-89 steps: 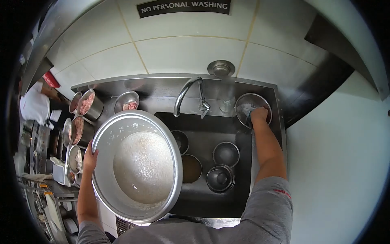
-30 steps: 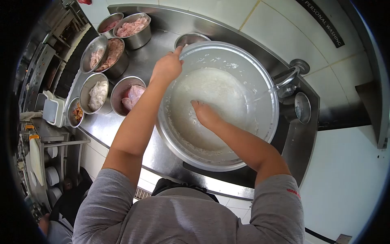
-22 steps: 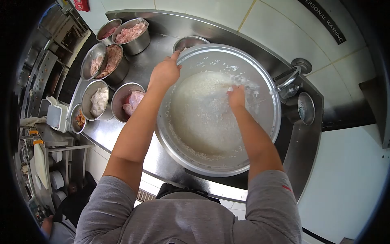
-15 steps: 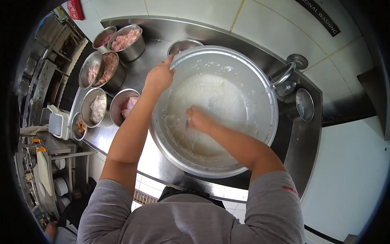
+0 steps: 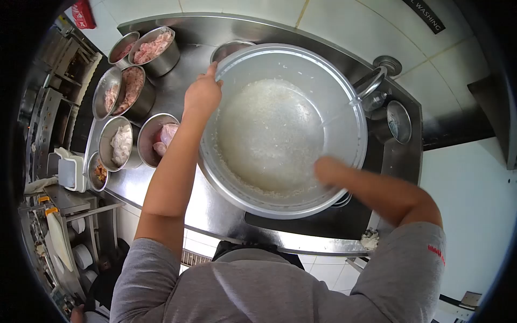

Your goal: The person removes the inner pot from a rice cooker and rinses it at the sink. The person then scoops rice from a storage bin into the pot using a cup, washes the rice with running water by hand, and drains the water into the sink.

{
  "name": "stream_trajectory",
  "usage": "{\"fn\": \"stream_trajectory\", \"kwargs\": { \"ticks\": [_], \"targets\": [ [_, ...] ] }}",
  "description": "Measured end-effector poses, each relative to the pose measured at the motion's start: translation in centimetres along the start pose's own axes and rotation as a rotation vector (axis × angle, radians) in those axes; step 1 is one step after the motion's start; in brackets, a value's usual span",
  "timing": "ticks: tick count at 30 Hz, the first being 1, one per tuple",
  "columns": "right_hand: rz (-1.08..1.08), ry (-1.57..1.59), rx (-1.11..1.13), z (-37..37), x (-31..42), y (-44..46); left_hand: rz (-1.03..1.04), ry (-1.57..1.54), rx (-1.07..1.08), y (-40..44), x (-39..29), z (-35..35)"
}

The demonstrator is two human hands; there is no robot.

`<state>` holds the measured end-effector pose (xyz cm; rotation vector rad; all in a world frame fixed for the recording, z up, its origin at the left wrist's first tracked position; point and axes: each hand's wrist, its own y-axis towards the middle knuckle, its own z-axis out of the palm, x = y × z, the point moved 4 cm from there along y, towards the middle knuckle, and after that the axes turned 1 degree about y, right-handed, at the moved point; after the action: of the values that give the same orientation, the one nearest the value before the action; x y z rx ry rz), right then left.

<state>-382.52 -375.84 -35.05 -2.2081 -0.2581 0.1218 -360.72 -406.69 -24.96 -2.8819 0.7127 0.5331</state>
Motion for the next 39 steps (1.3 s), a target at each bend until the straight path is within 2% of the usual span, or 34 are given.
{"fn": "stream_trajectory", "kwargs": {
  "ticks": [2,3,4,5,6,7,8,9,10,12,14,16,17,19,20,21,23,25,27,28,29,30,31,32,33,34,35,36,37,38,39],
  "targets": [
    [-0.164,0.221,0.005,-1.2,7.3,1.3,-0.041,-0.015,-0.005,-0.3,0.0,-0.1],
    [-0.140,0.512,-0.052,-3.3,10.1,2.8,-0.040,-0.022,-0.015,-0.3,0.0,-0.1],
    [-0.142,0.625,-0.144,-4.2,12.4,6.2,-0.038,-0.027,-0.025,-0.3,-0.2,-0.2],
    [-0.190,0.746,-0.130,-7.8,14.2,8.7,-0.039,-0.018,-0.033,-0.2,-0.2,-0.2],
    [0.010,1.333,-0.256,-11.8,15.5,9.8,-0.034,-0.011,-0.026,-0.3,-0.4,-0.3],
    [0.126,1.469,-0.481,-15.4,15.5,11.4,-0.030,-0.002,-0.014,-0.3,-0.3,-0.2],
    [0.303,1.847,-0.576,-13.6,12.8,22.9,-0.033,0.012,-0.019,-0.2,-0.2,-0.2],
    [0.129,2.135,-0.571,-19.7,11.5,19.5,-0.017,0.032,-0.016,-0.1,-0.2,-0.1],
    [0.123,2.141,-0.568,-20.4,10.2,20.6,-0.001,0.047,-0.011,-0.1,-0.2,0.0],
    [-0.181,2.166,-0.660,-21.4,8.7,22.4,-0.016,0.039,-0.021,-0.1,-0.4,-0.2],
    [-0.010,1.896,-0.319,-14.3,15.0,18.2,-0.037,0.020,-0.018,-0.4,-0.3,0.0],
    [0.056,1.565,-0.364,-10.5,16.6,11.1,-0.061,-0.005,-0.042,-0.4,-0.4,-0.1],
    [0.060,1.560,-0.357,-11.1,16.6,10.6,-0.066,-0.011,-0.039,-0.6,-0.6,0.0],
    [0.089,1.829,-0.038,-13.3,16.5,11.9,0.002,-0.002,-0.040,-0.5,-1.0,0.0],
    [0.088,1.991,-0.198,-13.9,15.8,17.0,-0.020,0.003,-0.058,-0.4,-0.7,0.0],
    [0.061,1.971,-0.181,-15.4,15.7,17.8,-0.022,-0.001,-0.061,-0.3,-0.6,0.6],
    [-0.091,2.048,-0.548,-19.6,14.6,17.2,-0.047,0.011,-0.084,0.2,-0.5,0.3],
    [0.026,1.917,-0.143,-16.1,17.6,10.1,-0.056,-0.032,-0.068,-0.1,-0.4,0.8],
    [-0.087,1.055,0.107,-8.5,15.2,6.0,-0.071,-0.066,-0.061,-0.3,-0.2,0.9],
    [-0.200,0.678,0.001,-4.6,12.3,4.0,-0.068,-0.111,-0.062,-0.1,-0.1,0.7],
    [-0.092,0.339,0.230,-2.0,9.1,1.6,-0.076,-0.119,-0.070,-0.1,0.3,0.5],
    [0.134,0.140,0.155,-0.7,5.1,-0.8,-0.047,-0.111,-0.066,-0.2,0.4,0.6],
    [0.405,0.067,0.002,-0.8,1.2,-1.9,-0.005,-0.103,-0.063,0.0,0.1,0.6],
    [0.546,-0.079,-0.162,-1.8,-2.1,-1.6,0.014,-0.113,-0.067,0.0,0.0,0.5],
    [0.493,-0.325,-0.414,-1.4,-6.4,0.5,0.031,-0.100,-0.067,-0.1,0.1,0.4],
    [0.456,-0.426,-0.532,-3.5,-9.3,2.3,0.047,-0.086,-0.070,-0.2,0.0,0.4],
    [0.393,-0.215,-0.856,-5.4,-13.4,5.2,0.066,-0.089,-0.080,-0.2,-0.4,0.0],
    [0.268,-0.208,-0.800,-11.7,-11.7,4.9,0.058,-0.068,-0.063,-0.4,-0.6,-0.3],
    [0.059,-0.077,-1.285,-13.4,-13.1,7.8,0.046,-0.042,-0.044,-0.5,-0.7,-0.4],
    [-0.045,0.147,-1.050,-17.6,-11.8,9.8,0.058,-0.030,-0.051,-0.3,-0.8,-0.4],
    [-0.060,0.117,-0.935,-20.9,-9.0,11.5,0.070,0.001,-0.052,-0.1,-0.9,-0.2]
  ]
}}
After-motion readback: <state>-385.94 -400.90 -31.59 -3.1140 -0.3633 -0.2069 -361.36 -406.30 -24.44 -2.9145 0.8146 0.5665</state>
